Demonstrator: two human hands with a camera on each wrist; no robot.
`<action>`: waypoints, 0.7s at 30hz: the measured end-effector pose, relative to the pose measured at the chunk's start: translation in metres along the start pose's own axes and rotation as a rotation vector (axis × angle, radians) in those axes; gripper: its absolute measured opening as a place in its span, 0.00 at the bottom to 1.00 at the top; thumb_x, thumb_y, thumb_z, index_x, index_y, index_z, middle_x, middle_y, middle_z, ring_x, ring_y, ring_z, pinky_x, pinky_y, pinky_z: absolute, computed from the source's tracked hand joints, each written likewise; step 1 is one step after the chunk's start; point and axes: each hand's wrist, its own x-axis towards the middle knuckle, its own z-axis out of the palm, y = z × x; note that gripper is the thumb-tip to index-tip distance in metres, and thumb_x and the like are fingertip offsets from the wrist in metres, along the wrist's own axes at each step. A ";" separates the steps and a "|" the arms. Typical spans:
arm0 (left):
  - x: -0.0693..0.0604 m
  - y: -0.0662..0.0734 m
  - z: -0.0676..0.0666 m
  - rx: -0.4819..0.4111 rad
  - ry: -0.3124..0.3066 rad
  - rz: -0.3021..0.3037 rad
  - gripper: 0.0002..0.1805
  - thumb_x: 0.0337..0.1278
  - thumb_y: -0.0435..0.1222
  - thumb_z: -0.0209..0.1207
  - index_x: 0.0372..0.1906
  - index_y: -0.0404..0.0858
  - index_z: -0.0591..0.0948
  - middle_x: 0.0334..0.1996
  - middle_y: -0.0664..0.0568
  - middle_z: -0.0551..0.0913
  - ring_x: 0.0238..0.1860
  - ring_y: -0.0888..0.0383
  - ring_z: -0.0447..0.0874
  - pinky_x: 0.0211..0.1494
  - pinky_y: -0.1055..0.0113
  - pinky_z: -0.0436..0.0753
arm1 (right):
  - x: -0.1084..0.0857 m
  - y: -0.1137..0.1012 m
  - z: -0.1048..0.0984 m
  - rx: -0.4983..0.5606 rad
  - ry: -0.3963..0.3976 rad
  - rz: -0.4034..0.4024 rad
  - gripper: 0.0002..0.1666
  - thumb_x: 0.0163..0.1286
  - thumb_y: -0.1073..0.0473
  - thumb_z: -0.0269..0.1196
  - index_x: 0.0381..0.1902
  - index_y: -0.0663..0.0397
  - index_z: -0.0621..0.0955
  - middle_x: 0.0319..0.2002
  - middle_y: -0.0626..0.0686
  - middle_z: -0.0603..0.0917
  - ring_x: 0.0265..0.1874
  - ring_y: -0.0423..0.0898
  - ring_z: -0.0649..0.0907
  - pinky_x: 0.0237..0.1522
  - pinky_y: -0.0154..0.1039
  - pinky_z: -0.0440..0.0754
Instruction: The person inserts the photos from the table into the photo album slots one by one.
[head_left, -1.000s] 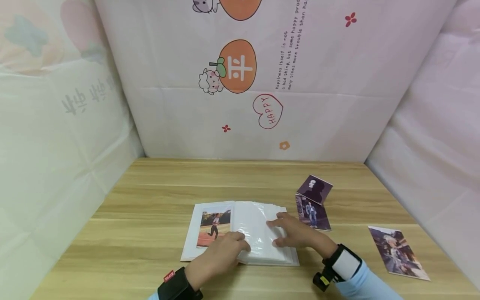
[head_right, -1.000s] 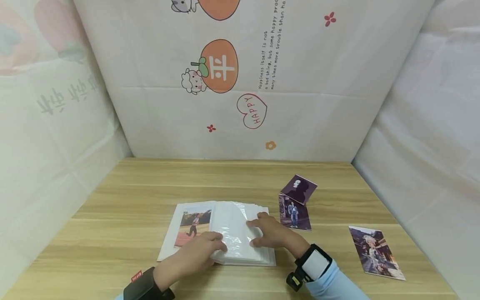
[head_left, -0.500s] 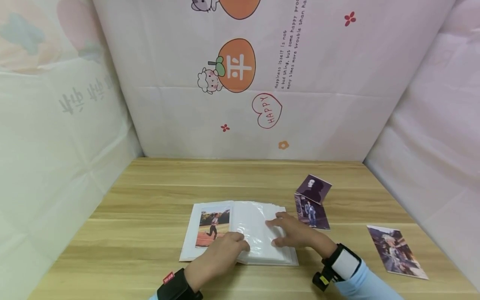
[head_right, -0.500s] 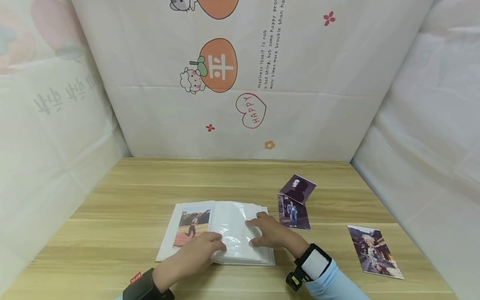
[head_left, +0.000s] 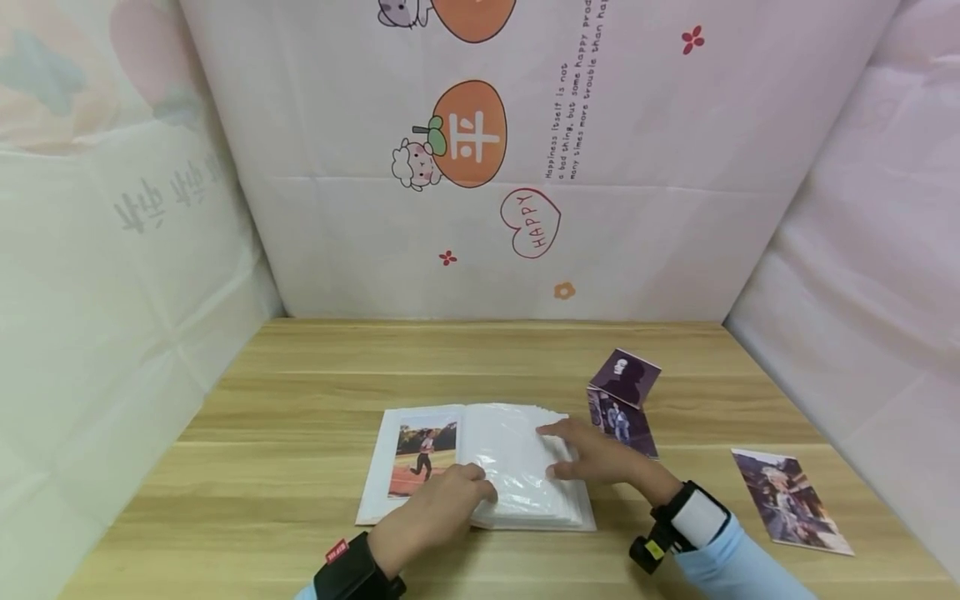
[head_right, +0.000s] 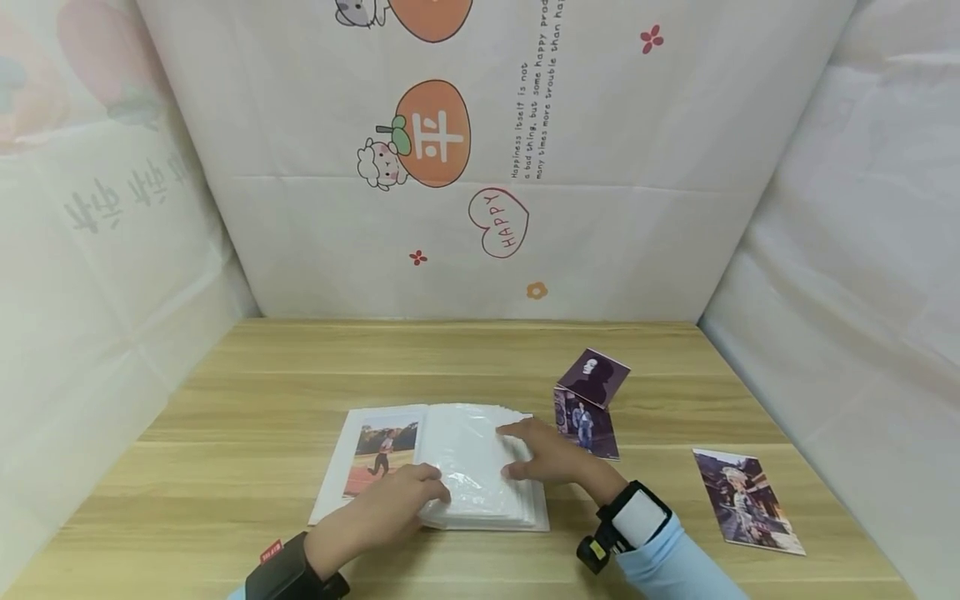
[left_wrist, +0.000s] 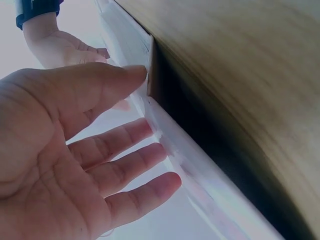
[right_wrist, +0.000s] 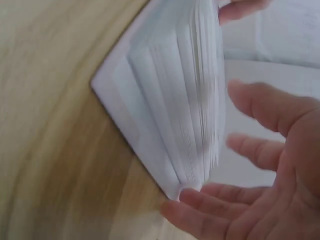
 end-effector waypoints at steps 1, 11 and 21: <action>0.000 0.000 0.000 -0.003 -0.002 -0.005 0.21 0.30 0.22 0.65 0.36 0.44 0.84 0.32 0.58 0.75 0.36 0.59 0.77 0.34 0.70 0.76 | 0.000 0.002 -0.002 -0.003 0.024 -0.004 0.36 0.60 0.53 0.65 0.60 0.67 0.69 0.56 0.69 0.70 0.55 0.66 0.69 0.54 0.61 0.64; 0.003 0.003 -0.003 0.018 -0.011 -0.029 0.20 0.31 0.23 0.64 0.36 0.46 0.84 0.30 0.57 0.75 0.32 0.58 0.76 0.27 0.69 0.75 | -0.004 0.028 -0.027 -0.062 0.287 0.261 0.28 0.58 0.62 0.64 0.53 0.76 0.72 0.38 0.67 0.79 0.36 0.58 0.79 0.37 0.51 0.76; 0.005 0.002 -0.003 0.025 -0.011 -0.001 0.17 0.35 0.25 0.65 0.35 0.44 0.84 0.29 0.57 0.75 0.30 0.58 0.76 0.27 0.70 0.73 | 0.004 0.073 -0.061 0.000 0.278 0.632 0.36 0.65 0.55 0.57 0.61 0.79 0.62 0.56 0.78 0.65 0.54 0.70 0.68 0.52 0.61 0.67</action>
